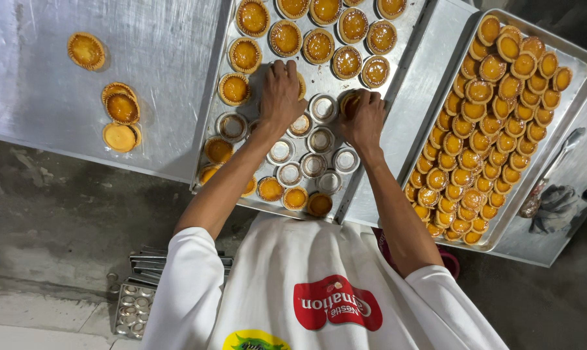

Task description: The person picks up individual custard tarts from baking trays and places them into small metal tins.

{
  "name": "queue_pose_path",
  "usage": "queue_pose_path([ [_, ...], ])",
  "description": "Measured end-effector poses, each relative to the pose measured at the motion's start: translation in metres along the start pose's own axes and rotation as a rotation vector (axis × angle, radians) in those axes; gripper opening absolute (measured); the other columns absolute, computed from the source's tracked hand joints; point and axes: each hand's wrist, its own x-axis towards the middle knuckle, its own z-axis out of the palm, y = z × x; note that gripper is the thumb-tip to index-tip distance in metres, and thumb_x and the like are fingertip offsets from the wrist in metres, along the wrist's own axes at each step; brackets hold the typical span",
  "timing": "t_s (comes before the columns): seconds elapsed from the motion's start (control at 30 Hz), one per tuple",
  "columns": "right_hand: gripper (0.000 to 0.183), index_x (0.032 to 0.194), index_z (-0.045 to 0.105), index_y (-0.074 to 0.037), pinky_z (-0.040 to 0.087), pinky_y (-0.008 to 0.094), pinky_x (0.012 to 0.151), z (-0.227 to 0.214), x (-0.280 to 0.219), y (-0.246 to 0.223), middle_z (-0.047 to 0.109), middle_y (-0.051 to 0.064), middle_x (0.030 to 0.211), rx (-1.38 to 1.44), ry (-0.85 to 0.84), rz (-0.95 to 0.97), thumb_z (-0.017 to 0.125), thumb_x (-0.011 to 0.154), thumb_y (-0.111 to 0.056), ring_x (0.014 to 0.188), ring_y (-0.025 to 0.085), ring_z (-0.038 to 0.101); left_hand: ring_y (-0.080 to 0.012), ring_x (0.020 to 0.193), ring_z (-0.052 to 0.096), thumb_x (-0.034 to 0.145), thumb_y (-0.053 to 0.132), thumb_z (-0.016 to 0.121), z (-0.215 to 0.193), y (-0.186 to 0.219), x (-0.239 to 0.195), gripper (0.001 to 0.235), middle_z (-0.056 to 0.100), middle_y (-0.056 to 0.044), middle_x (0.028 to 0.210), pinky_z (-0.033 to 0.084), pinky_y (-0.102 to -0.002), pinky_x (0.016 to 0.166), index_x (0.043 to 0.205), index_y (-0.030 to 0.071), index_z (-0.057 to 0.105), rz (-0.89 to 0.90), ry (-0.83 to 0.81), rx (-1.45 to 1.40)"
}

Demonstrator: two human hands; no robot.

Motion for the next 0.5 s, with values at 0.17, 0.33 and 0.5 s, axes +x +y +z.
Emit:
queue_pose_path([
  [0.17,0.072,0.13,0.051,-0.007,0.055,0.054,0.105,-0.034,-0.004,-0.014,0.038,0.026,0.131,0.429,0.135,0.087,0.094,0.076,-0.024,0.123,0.048,0.053,-0.0294,0.113,0.054,0.073,0.03,0.095,0.014,-0.014,0.059,0.074,0.048,-0.017,0.127,0.056,-0.036,0.095,0.124,0.003,0.05,-0.037,0.159,-0.085],
  [0.33,0.065,0.133,0.052,-0.006,0.052,0.06,0.096,-0.039,0.05,0.011,0.04,0.024,0.128,0.224,0.142,0.003,0.089,0.081,-0.018,0.117,0.046,0.053,-0.0321,0.111,0.047,0.078,0.041,0.086,0.002,-0.017,0.076,0.069,0.05,-0.018,0.123,0.048,-0.04,0.094,0.126,0.006,0.05,0.055,-0.001,0.199],
  [0.5,0.064,0.133,0.052,-0.005,0.05,0.053,0.091,-0.014,0.073,0.027,0.047,0.019,0.128,-0.071,0.082,-0.047,0.086,0.08,-0.018,0.111,0.04,0.05,-0.031,0.101,0.051,0.071,0.048,0.089,-0.001,-0.01,0.054,0.074,0.054,-0.017,0.112,0.05,-0.039,0.083,0.117,0.008,0.048,0.01,-0.047,0.137],
])
